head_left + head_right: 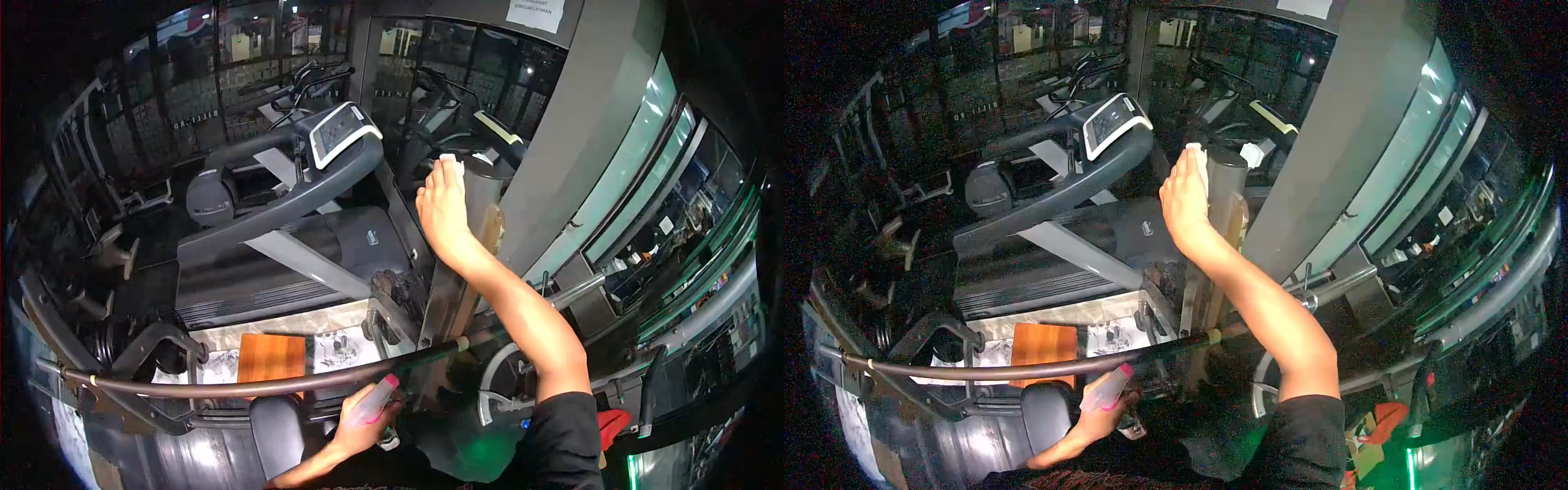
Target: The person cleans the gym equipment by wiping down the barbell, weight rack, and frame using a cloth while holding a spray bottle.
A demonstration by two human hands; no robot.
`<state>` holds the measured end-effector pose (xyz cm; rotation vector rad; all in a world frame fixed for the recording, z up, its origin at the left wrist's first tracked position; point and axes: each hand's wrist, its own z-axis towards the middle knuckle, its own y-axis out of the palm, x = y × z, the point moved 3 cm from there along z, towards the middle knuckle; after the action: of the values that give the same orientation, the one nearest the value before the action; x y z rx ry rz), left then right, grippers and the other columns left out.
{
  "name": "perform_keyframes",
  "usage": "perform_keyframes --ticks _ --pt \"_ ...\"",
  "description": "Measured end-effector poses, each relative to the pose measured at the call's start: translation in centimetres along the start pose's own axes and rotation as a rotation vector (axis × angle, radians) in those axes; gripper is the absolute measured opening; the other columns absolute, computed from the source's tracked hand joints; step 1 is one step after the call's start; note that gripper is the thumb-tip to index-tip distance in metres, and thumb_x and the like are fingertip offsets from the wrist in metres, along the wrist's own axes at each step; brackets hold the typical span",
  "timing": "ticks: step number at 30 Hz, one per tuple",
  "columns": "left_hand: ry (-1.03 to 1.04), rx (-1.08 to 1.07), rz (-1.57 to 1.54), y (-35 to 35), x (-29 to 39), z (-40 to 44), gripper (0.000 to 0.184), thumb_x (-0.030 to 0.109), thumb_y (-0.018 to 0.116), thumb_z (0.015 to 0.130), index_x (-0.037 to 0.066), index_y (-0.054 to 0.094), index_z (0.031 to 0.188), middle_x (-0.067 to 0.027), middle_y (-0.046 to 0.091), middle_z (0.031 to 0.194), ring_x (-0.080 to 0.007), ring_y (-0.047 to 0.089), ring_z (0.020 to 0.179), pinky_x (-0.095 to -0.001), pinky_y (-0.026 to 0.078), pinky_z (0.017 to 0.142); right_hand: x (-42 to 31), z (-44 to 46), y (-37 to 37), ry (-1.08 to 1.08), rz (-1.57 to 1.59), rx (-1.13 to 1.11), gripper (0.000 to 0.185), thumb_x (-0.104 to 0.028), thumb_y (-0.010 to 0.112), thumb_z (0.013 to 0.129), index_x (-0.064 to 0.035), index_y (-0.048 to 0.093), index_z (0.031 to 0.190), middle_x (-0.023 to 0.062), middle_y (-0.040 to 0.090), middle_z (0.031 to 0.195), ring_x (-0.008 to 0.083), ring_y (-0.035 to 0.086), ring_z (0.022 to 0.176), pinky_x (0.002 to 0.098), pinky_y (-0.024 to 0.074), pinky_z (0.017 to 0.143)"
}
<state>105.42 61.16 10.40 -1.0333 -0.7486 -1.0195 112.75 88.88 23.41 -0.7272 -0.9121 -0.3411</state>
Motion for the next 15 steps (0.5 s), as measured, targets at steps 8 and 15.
perform_keyframes --ticks 8,15 --pt "-0.325 0.071 -0.410 -0.5 -2.7 -2.0 0.012 0.000 0.065 0.082 0.001 0.061 0.094 -0.0032 0.061 0.074 -0.0076 0.058 0.059 -0.0232 0.046 0.055 -7.2 -4.4 2.5 -0.291 0.146 -0.507 0.032 -0.022 0.043 0.094 -0.0101 0.069 0.108 0.0096 0.066 0.114 0.0289 0.056 0.115 0.0520 0.0274 0.104" --pt "-0.271 0.056 -0.257 -1.2 -2.0 -1.7 0.014 0.000 0.066 0.081 0.001 0.061 0.094 -0.0045 0.062 0.076 -0.0087 0.059 0.060 -0.0236 0.048 0.056 -13.2 -12.1 7.3 -0.168 0.336 -0.136 0.031 -0.021 0.046 0.087 -0.0042 0.071 0.098 0.0166 0.062 0.117 0.0347 0.051 0.117 0.0474 0.0309 0.103"
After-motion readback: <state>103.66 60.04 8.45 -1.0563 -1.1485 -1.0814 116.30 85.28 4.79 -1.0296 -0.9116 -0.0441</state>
